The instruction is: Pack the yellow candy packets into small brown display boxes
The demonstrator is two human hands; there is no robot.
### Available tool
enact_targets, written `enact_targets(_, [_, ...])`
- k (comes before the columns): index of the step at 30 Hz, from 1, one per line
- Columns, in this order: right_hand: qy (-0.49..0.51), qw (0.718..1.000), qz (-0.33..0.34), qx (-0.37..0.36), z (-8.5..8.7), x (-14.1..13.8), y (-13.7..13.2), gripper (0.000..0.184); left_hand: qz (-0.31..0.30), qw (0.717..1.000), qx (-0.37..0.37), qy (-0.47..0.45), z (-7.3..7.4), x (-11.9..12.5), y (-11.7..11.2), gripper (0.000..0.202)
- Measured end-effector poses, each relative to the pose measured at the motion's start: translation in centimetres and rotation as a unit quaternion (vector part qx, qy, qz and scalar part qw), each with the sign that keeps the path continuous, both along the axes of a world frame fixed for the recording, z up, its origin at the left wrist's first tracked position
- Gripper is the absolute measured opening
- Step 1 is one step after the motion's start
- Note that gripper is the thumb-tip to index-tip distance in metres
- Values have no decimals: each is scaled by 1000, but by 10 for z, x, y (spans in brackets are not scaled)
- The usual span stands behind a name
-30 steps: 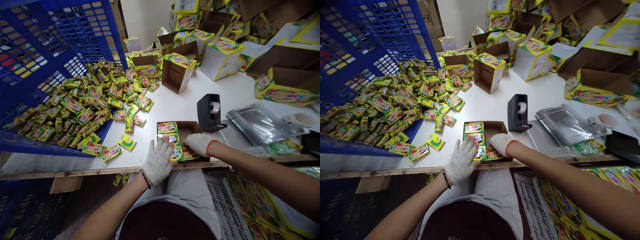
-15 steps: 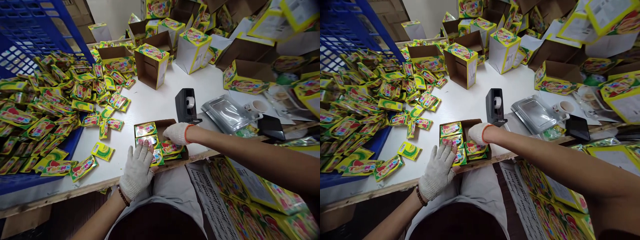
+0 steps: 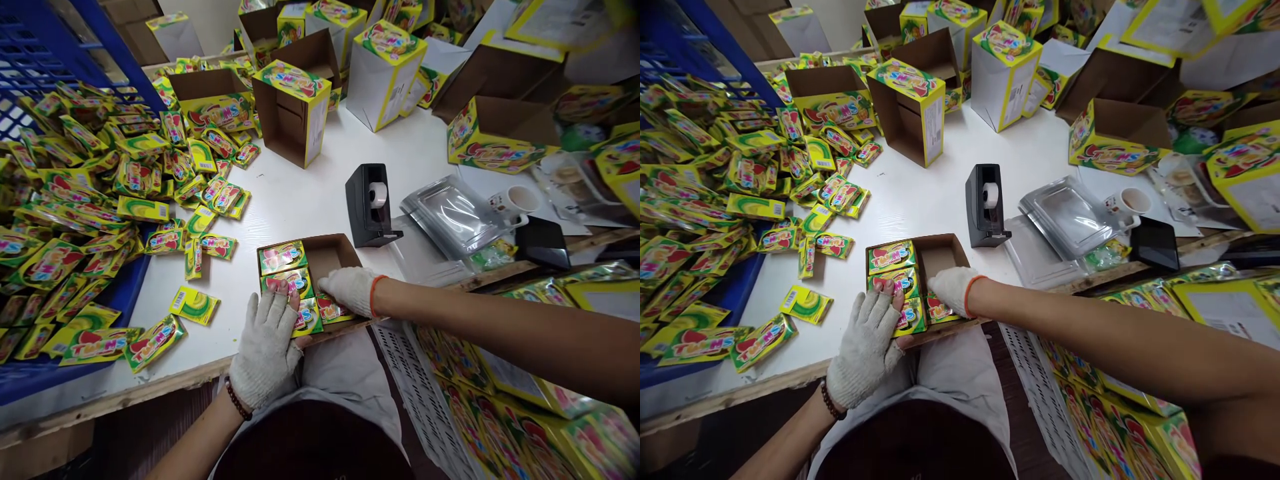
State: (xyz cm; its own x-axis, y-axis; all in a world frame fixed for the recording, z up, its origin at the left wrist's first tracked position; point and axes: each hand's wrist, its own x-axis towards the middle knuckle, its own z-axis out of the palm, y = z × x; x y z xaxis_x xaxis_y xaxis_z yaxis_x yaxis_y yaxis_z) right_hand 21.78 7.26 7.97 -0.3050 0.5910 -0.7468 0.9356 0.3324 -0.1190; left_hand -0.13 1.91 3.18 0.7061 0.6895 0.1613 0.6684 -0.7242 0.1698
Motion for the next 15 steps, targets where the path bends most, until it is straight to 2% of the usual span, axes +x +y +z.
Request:
enact_targets(3, [-12,998,-3,68,-8,0,-11,41,5,1000,-4,1,2,1,0,55])
enact_targets(5, [-15,997,-12,79,-13,0,-13,35,5,1000,-7,0,3,1,0,56])
enact_targets(8, [12,1000,4,20,-17,0,-5,33,5,1000,-12,-1,3,1,1,55])
enact_targets(12, [24,994,71,-75,-12,1,9,45,0,1000,-16,-3,2,2,0,58])
enact_targets(15, [32,995,67,-72,-10,-2,9,43,7,999,-32,-14,2,3,-3,64])
